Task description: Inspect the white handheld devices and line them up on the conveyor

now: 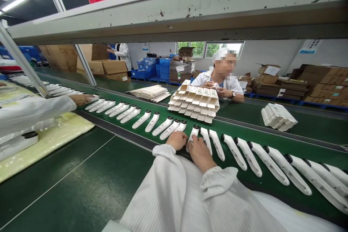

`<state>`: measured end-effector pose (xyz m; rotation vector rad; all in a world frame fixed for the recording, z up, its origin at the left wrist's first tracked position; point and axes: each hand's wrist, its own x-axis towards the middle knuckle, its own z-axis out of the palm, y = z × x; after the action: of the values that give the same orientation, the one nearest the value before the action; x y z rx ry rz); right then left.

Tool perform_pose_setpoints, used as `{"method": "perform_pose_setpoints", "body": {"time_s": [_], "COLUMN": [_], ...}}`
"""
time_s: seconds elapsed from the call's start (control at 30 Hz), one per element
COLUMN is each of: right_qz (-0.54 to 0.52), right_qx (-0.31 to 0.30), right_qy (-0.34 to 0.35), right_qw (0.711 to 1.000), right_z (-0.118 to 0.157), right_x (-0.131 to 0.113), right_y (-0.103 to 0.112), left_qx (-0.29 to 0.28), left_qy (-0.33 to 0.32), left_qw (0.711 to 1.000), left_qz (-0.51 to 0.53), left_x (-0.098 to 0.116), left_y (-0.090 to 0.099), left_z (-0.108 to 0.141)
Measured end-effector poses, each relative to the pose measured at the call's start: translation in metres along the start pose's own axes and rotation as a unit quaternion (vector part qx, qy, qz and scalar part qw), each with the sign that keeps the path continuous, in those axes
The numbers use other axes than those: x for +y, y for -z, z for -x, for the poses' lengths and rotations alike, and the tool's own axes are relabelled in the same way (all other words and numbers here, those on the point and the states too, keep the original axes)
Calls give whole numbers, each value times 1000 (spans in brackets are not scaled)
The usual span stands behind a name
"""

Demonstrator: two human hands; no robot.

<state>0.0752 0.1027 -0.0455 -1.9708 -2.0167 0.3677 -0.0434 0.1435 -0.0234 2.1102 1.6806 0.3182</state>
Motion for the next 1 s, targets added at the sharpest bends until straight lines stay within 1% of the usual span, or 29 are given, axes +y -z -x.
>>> {"method": "perform_pose_setpoints", "body": {"time_s": [0.03,0.13,0.17,0.2,0.3,0.37,0.43,0.5,0.6,0.7,0.8,0.87,0.93,1.0], "right_qz": [4,19,26,32,36,19,-2,-17,-3,52,101,107,105,94], "right_qx": [2,8,11,12,0,-24,-48,-48,-4,37,46,48,59,59], "right_qy": [-11,-38,-43,-47,-68,-91,-106,-109,-110,-83,-56,-47,-47,-66], "right_qw": [1000,999,999,998,997,995,993,993,994,994,992,992,992,992], "right_z": [-1,-4,-5,-6,-10,-11,-11,-9,-5,-1,2,3,1,-1], "right_x": [0,-1,-2,-2,1,5,10,15,21,24,23,22,24,29], "right_y": [0,1,1,2,5,9,12,14,14,14,16,18,20,22], "left_qx": [17,132,151,148,71,44,44,50,52,48,31,21,36,83], "left_qy": [6,59,82,98,112,106,98,90,76,38,-25,-52,-55,-41], "left_qw": [1000,987,980,977,979,980,982,985,990,995,999,997,994,989], "left_qz": [-4,-73,-99,-120,-158,-162,-155,-138,-107,-73,-3,48,88,115], "left_x": [1,5,6,6,8,10,12,15,21,26,28,26,22,17], "left_y": [-1,-2,-2,-1,-1,-1,-1,-2,-5,-12,-17,-18,-16,-11], "left_z": [0,2,3,4,6,6,6,6,6,6,5,3,2,0]}}
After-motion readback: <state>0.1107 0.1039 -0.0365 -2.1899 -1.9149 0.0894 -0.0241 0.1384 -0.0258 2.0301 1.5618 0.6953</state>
